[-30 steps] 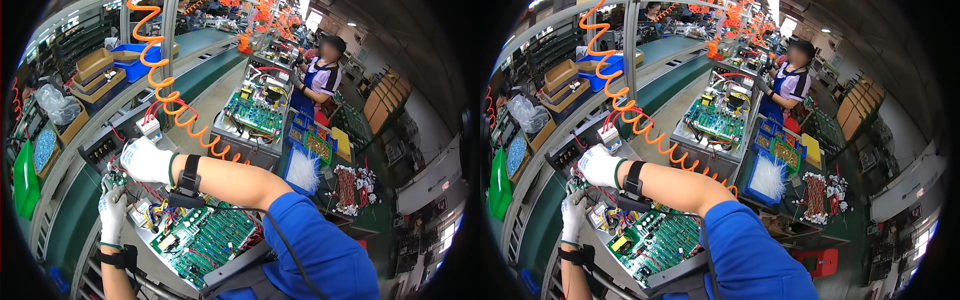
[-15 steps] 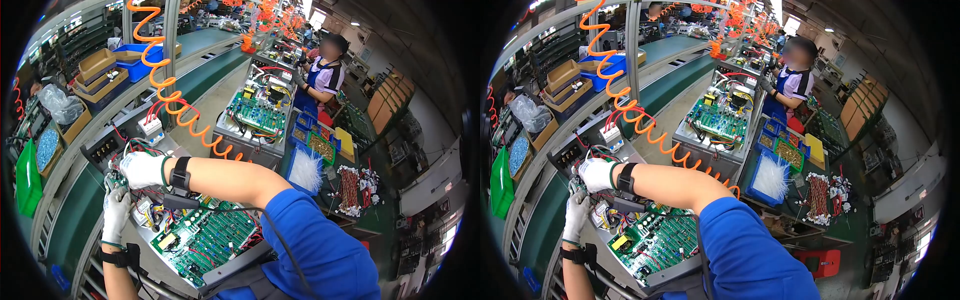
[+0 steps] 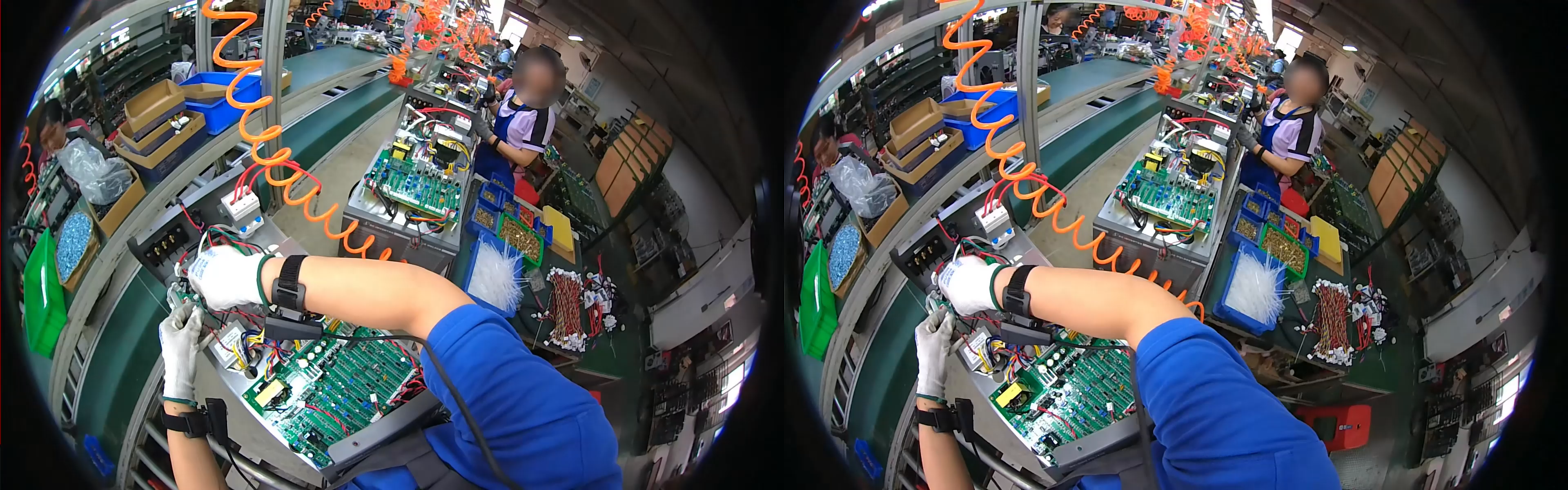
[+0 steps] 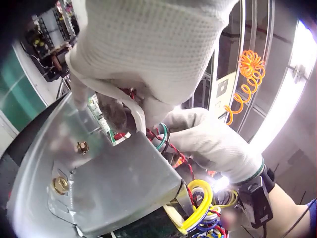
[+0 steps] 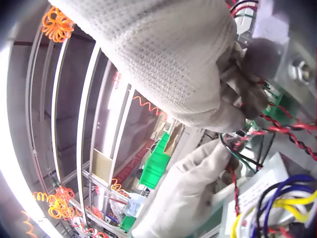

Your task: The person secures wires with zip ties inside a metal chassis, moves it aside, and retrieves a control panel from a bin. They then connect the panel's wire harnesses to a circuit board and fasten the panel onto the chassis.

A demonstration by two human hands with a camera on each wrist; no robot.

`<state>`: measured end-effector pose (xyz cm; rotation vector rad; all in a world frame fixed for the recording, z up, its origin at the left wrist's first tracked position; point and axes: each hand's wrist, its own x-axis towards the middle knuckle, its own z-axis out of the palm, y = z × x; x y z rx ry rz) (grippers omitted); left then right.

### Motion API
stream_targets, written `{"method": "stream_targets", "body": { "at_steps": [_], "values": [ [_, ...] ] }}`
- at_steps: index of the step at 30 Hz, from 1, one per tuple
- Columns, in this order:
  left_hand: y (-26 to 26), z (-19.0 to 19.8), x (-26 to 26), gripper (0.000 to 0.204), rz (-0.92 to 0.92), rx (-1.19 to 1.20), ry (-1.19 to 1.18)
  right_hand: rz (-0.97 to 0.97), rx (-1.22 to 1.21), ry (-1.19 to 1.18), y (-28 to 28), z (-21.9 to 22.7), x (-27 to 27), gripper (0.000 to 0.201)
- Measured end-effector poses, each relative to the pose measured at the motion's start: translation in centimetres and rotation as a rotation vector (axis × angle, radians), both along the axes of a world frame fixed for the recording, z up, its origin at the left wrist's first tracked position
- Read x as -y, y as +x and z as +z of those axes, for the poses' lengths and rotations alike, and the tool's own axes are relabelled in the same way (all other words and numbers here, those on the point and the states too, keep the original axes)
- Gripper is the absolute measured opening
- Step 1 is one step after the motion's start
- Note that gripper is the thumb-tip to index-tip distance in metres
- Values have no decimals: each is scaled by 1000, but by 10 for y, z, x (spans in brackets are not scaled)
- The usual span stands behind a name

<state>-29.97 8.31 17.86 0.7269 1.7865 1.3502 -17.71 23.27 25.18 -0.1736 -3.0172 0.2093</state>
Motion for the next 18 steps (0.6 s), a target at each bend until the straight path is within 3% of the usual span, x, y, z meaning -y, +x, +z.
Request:
{"method": "stream_targets", "body": {
  "at_steps": [1, 3, 7, 9, 11, 13, 14, 15, 17, 18],
  "values": [
    [2, 2, 0, 36, 14, -23, -2, 2, 1, 1, -3, 10, 3, 15],
    [5, 1, 1, 33, 28, -42, -5, -196, -23, -66, -10, 29, 10, 20],
    [4, -20, 0, 29, 119, -187, 102, -25, 131, -94, -23, 13, 12, 22],
    [-12, -50, -9, 29, 168, -231, 141, 7, 76, -116, -29, -12, 2, 20],
    [-39, -89, -8, 26, 130, -1275, 427, 163, -187, -100, -29, -20, -2, 19],
    [23, -29, -5, 20, 292, -280, 407, 150, -190, -54, -18, -3, 5, 21],
    [34, -8, -1, 18, 264, -288, 344, 39, -27, -157, -20, 3, 6, 27],
    [37, 7, 4, 16, 234, -288, 279, 31, -63, -161, -26, -7, 4, 26],
    [31, 15, 7, 20, 164, -671, 129, -44, -27, -219, -24, -1, 4, 24],
    [24, -2, 7, 23, 174, -721, 136, -23, -14, -274, -33, -11, -8, 23]
  ]
}}
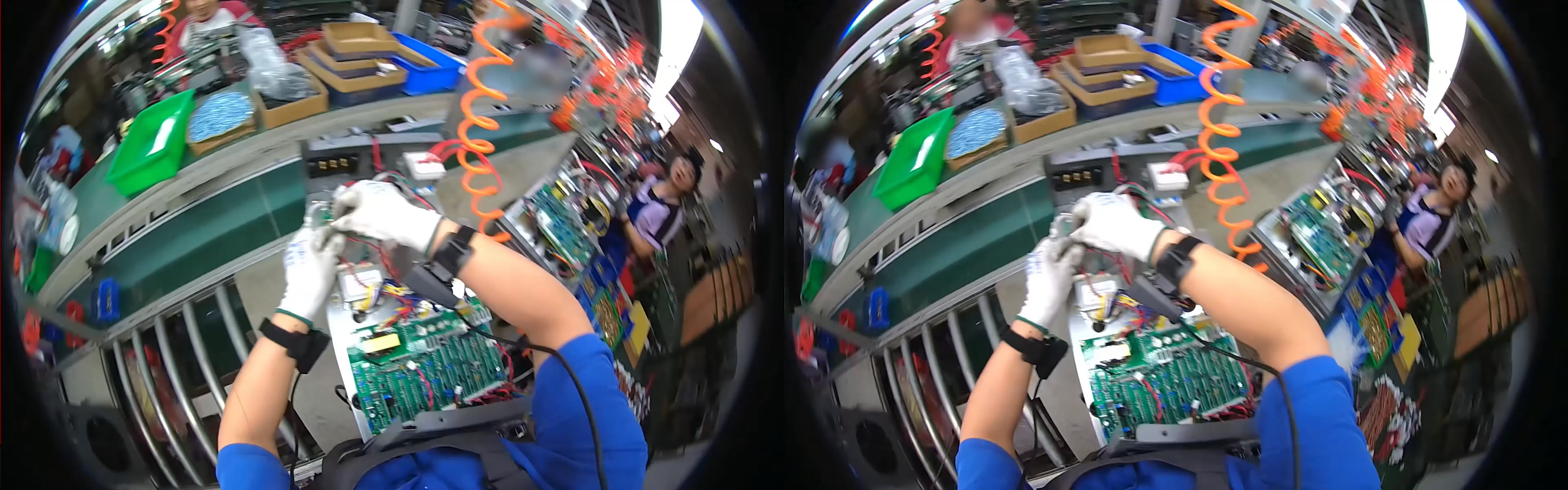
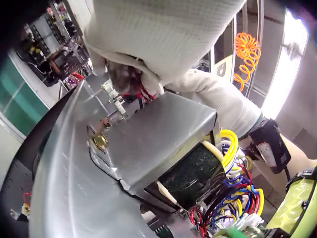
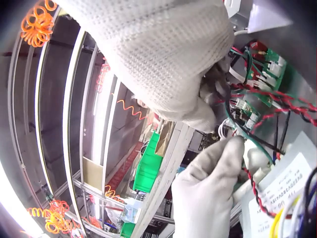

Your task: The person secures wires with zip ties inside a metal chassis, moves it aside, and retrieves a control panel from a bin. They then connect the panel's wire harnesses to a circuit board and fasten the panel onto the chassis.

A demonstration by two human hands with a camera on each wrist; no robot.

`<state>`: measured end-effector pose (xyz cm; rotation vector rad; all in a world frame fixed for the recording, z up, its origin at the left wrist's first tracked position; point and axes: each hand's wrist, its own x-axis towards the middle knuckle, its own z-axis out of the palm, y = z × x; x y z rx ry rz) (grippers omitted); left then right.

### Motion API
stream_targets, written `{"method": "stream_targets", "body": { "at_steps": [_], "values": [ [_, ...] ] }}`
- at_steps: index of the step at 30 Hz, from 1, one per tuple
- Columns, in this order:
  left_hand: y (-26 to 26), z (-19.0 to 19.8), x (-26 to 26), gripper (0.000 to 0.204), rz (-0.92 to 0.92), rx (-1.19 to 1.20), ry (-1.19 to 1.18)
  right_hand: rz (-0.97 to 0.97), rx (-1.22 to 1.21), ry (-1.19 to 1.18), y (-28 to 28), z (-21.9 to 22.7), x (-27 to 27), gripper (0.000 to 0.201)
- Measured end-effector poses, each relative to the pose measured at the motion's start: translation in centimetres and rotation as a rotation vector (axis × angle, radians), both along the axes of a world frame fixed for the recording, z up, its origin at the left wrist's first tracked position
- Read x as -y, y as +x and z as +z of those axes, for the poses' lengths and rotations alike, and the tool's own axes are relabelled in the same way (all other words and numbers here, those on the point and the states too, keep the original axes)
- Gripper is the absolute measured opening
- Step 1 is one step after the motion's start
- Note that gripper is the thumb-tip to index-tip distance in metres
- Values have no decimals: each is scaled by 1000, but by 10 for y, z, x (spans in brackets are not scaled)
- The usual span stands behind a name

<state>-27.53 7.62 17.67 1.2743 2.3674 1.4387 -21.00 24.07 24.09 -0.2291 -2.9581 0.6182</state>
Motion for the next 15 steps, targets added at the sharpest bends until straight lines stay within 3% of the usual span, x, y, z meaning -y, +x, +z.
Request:
{"method": "stream_targets", "body": {
  "at_steps": [1, 3, 4, 5, 7, 9, 11, 15],
  "values": [
    [-7, -18, -5, 26, -3, -51, 13, -64, 42, -79, 1, 19, 4, 23],
    [-15, -30, -9, 28, -50, 198, -127, -138, -140, -82, -13, 16, -5, 23],
    [-10, -23, -7, 27, -22, 182, -130, -194, -135, -114, -18, 26, -1, 22],
    [-10, -21, -7, 27, -19, 184, -131, -248, -86, -285, -26, 30, 1, 22],
    [-9, -22, -5, 27, -61, 196, -152, -49, -71, 38, -33, 21, -2, 24],
    [-9, -21, -3, 27, -67, 284, -175, 72, 147, 294, -27, 11, -3, 24],
    [-10, -24, -3, 23, -49, 112, -99, 29, 225, 502, -27, 1, -4, 19],
    [-2, -6, 6, 29, -75, 247, -150, 78, 222, 459, -21, -2, -15, 19]
  ]
}}
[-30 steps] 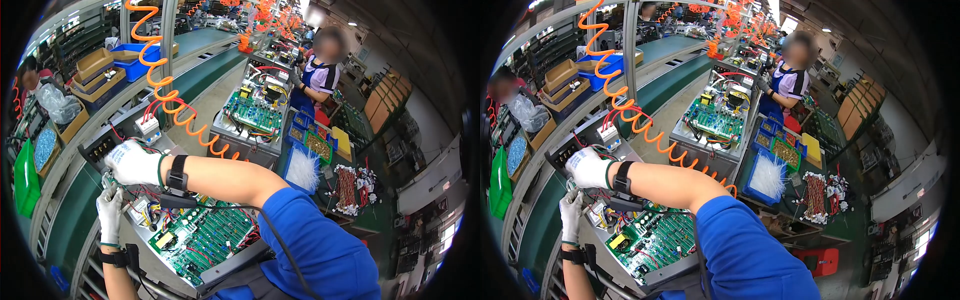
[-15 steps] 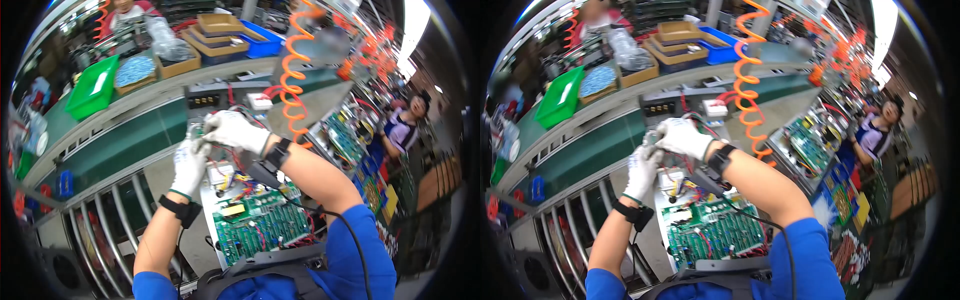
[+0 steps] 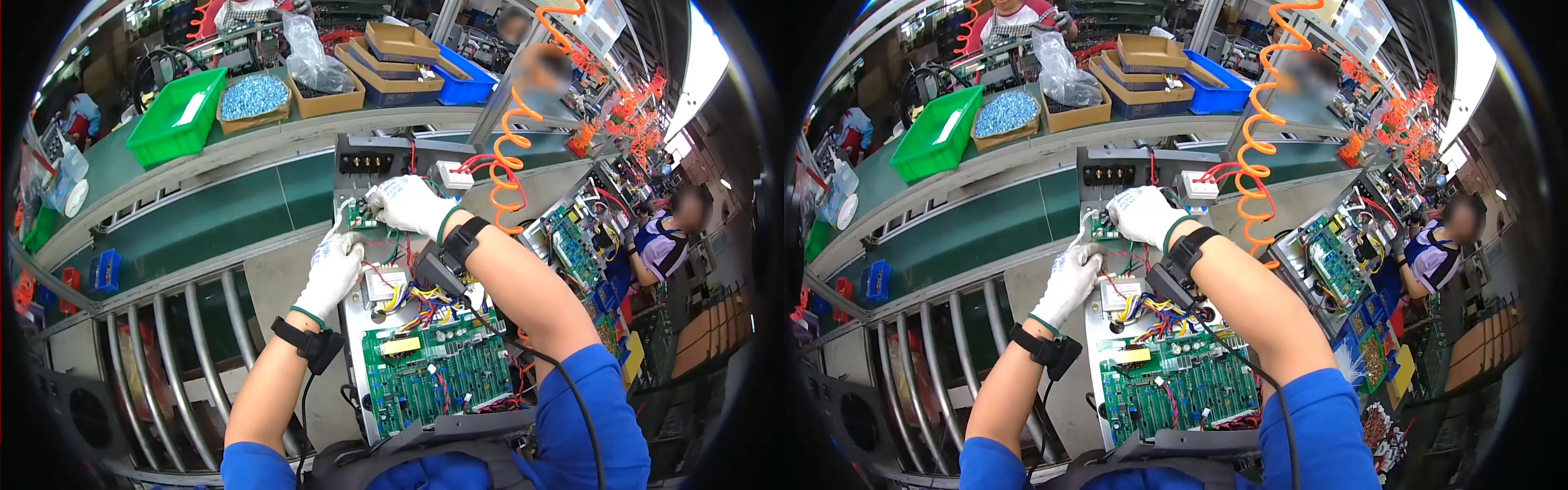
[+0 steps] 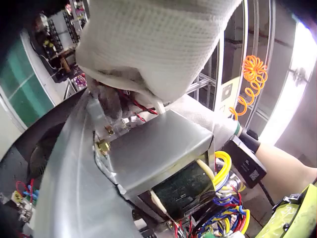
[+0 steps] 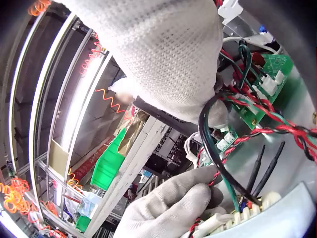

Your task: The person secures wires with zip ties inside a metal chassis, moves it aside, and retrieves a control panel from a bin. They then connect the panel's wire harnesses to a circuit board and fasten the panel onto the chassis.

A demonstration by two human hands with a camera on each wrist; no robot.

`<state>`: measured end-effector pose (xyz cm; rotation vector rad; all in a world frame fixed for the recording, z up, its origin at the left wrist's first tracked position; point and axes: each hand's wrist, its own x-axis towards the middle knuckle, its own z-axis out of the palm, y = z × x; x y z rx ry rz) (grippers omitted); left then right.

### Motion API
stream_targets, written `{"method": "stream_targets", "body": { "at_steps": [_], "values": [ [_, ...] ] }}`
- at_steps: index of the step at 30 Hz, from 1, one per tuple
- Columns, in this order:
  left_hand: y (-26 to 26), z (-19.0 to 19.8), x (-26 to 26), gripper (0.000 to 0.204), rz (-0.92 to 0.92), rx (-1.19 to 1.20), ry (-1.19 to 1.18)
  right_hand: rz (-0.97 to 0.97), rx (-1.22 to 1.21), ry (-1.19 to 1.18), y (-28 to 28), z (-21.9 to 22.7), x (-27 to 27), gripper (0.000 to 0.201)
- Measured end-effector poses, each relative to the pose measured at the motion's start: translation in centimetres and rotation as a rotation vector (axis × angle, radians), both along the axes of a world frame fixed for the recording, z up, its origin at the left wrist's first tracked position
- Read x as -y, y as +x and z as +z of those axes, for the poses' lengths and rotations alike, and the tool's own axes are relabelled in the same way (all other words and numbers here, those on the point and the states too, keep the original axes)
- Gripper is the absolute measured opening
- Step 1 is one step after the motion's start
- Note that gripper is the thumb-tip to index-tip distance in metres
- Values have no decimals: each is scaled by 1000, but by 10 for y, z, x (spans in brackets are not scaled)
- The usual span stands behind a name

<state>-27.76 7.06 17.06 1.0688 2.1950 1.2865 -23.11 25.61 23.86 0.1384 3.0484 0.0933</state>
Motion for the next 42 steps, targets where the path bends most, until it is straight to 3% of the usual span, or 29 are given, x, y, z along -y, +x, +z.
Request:
{"method": "stream_targets", "body": {
  "at_steps": [2, 5, 7, 14, 16, 18, 19, 22, 23, 28, 31, 42],
  "values": [
    [-6, -23, -4, 33, -46, 1, 10, 30, -36, -48, -2, -3, -2, 17],
    [-3, -24, -4, 31, 8, -119, 212, 10, 27, -36, -4, 3, 4, 19],
    [0, -15, -4, 29, 76, 324, 148, 43, 18, -27, -3, 5, 6, 19],
    [0, -13, -3, 26, 90, 383, 167, 151, 18, 108, -11, 0, 8, 21],
    [-1, -20, -7, 20, 99, 432, 190, 255, 16, 252, -14, 0, 8, 19],
    [3, -19, -7, 14, 111, 642, 317, 242, 37, 231, -18, 0, 8, 18],
    [-3, -35, -10, 11, 67, 609, 340, 230, 63, 198, -17, 4, 10, 15],
    [3, -2, 1, 7, 69, 420, 204, 198, 98, 134, -16, 12, 16, 15],
    [2, -7, 0, 7, 69, 420, 205, 184, 105, 152, -18, 11, 16, 14],
    [0, -19, -5, 13, 81, 610, 272, 226, 104, 266, -28, 16, 28, 12],
    [2, -10, 0, 15, 70, 598, 269, 214, 127, 288, -32, 20, 35, 13],
    [-7, -20, 0, 26, -12, 862, 367, 196, 197, 207, -32, 11, 20, 19]
  ]
}}
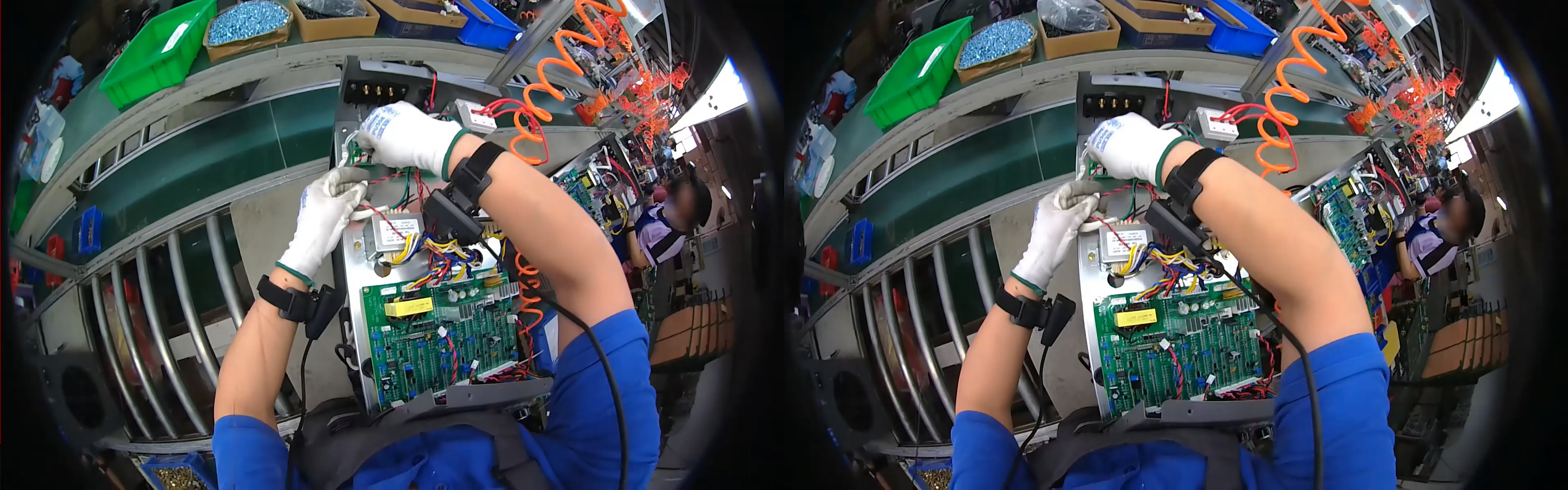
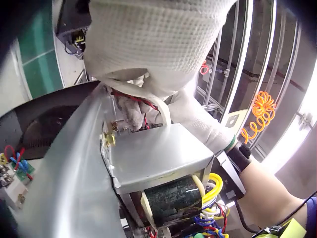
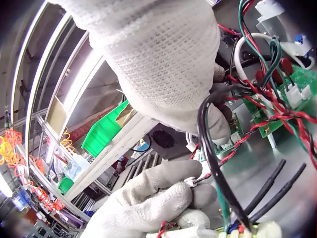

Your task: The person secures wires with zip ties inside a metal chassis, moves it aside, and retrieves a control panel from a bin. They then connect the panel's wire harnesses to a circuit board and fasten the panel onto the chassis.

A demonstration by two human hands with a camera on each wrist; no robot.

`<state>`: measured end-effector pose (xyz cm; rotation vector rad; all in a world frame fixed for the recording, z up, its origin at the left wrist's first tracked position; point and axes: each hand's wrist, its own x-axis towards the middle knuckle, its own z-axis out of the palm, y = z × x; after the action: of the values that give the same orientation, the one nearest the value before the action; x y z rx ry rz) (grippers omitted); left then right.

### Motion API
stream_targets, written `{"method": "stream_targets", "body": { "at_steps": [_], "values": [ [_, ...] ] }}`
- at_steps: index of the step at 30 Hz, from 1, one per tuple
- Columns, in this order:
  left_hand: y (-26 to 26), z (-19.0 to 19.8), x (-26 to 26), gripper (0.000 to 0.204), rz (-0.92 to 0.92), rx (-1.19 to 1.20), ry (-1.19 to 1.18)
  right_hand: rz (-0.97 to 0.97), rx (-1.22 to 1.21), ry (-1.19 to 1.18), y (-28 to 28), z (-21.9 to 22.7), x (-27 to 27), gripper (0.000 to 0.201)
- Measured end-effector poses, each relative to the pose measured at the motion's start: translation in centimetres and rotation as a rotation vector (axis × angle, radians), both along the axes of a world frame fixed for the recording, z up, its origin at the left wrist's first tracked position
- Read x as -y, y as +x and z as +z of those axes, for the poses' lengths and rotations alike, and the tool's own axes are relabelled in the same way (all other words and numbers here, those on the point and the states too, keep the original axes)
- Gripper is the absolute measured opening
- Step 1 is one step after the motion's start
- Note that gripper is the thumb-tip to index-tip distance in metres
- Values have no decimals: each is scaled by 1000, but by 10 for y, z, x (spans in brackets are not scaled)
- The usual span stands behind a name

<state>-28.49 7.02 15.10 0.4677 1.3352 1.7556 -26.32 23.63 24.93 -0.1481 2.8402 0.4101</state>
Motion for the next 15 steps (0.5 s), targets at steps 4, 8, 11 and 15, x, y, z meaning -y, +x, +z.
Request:
{"method": "stream_targets", "body": {
  "at_steps": [4, 8, 11, 15],
  "values": [
    [3, 0, -1, 25, 60, -65, -4, -29, -52, -12, 1, -7, 0, 21],
    [4, 2, -6, 22, 167, 41, -15, -136, -91, -73, 10, 0, 3, 25],
    [-3, -3, -8, 16, 212, 66, 25, -238, -186, -439, 25, 9, 18, 24],
    [2, 12, -6, 15, 197, 123, 50, -209, -249, -525, 45, 1, 22, 22]
  ]
}}
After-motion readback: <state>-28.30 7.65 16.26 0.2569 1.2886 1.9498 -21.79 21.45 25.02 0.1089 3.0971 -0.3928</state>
